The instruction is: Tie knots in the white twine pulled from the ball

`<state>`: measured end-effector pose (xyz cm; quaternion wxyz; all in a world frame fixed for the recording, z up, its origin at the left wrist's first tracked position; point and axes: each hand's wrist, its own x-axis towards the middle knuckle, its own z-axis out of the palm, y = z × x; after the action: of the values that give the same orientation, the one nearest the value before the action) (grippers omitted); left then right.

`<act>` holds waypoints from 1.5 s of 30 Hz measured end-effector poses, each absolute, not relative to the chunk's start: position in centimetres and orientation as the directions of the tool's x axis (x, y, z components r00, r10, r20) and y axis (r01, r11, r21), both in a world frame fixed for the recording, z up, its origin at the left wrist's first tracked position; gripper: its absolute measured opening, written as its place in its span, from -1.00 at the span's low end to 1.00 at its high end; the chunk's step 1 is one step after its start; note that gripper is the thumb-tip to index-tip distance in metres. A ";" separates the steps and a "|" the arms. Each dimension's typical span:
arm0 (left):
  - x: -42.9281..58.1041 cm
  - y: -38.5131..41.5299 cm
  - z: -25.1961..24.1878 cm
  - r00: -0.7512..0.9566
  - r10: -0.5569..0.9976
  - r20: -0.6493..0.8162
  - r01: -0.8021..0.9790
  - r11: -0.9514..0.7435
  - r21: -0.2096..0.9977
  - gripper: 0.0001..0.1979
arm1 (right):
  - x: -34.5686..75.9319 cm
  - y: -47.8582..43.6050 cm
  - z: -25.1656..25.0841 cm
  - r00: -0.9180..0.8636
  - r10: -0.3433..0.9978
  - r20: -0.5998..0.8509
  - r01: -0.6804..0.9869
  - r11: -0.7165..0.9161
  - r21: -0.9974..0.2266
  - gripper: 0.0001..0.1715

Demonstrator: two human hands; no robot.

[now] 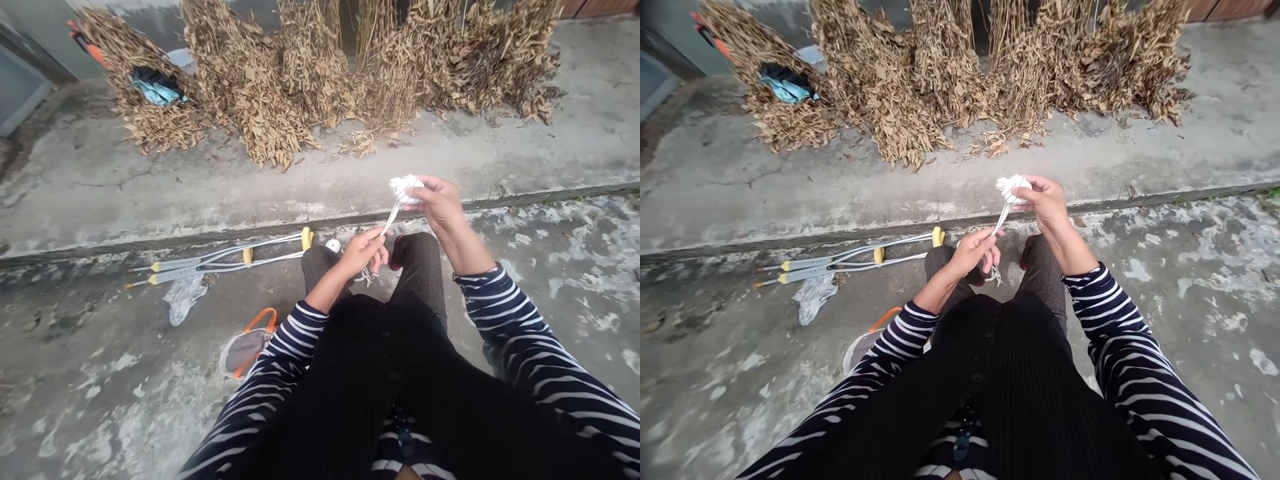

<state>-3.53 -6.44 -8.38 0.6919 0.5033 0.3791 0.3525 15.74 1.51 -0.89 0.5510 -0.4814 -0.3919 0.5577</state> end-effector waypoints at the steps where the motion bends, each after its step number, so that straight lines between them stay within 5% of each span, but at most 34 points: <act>1: -3.6 -6.5 -8.2 0.488 0.857 -0.169 -0.105 0.250 0.963 -0.49 | 15.8 1.5 -0.7 0.058 0.993 -0.106 -0.229 -0.090 -0.969 -0.53; 6: -3.4 -4.2 -7.5 0.363 0.927 -0.090 -0.057 0.119 0.991 -0.68 | 15.6 1.1 1.8 -0.061 0.997 -0.048 -0.156 -0.057 -0.986 -0.47; 11: -2.0 -0.4 -5.1 0.181 0.975 0.128 -0.176 -0.096 0.980 -0.56 | 14.6 0.7 4.1 -0.167 0.986 0.004 -0.073 -0.008 -0.997 -0.51; 16: -1.5 1.0 -3.2 0.014 0.973 0.229 -0.041 -0.228 0.973 -0.94 | 13.7 1.5 4.7 -0.232 0.969 0.087 -0.029 0.082 -0.996 -0.55; 19: -2.3 1.1 -3.0 -0.035 0.964 0.263 0.049 -0.262 0.964 -0.81 | 13.0 2.0 4.7 -0.267 0.958 0.105 0.008 0.111 -0.994 -0.60; 32: -3.1 0.5 -2.0 -0.050 0.997 -0.060 -0.125 0.054 0.991 -0.77 | 11.5 4.5 5.6 -0.254 0.945 0.205 -0.048 0.200 -0.979 -0.63; 36: -3.4 0.5 -3.7 -0.115 0.980 -0.160 -0.119 0.146 0.982 -0.75 | 11.8 4.7 7.6 -0.234 0.908 0.348 -0.080 0.339 -0.937 -0.67; 42: -3.4 -0.3 -4.0 -0.097 0.990 -0.101 -0.185 0.082 0.979 -0.85 | 12.0 5.5 9.2 -0.325 0.880 0.347 -0.083 0.339 -0.937 -0.66; 45: -3.2 0.1 -2.2 -0.124 0.992 -0.009 -0.245 -0.022 0.969 -0.67 | 11.3 5.8 8.5 -0.391 0.889 0.236 -0.090 0.219 -0.972 -0.61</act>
<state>-3.18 0.10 -2.23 0.5244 0.4037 0.4626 0.5900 11.30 5.76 8.54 0.4533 -0.3146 -0.6355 0.5401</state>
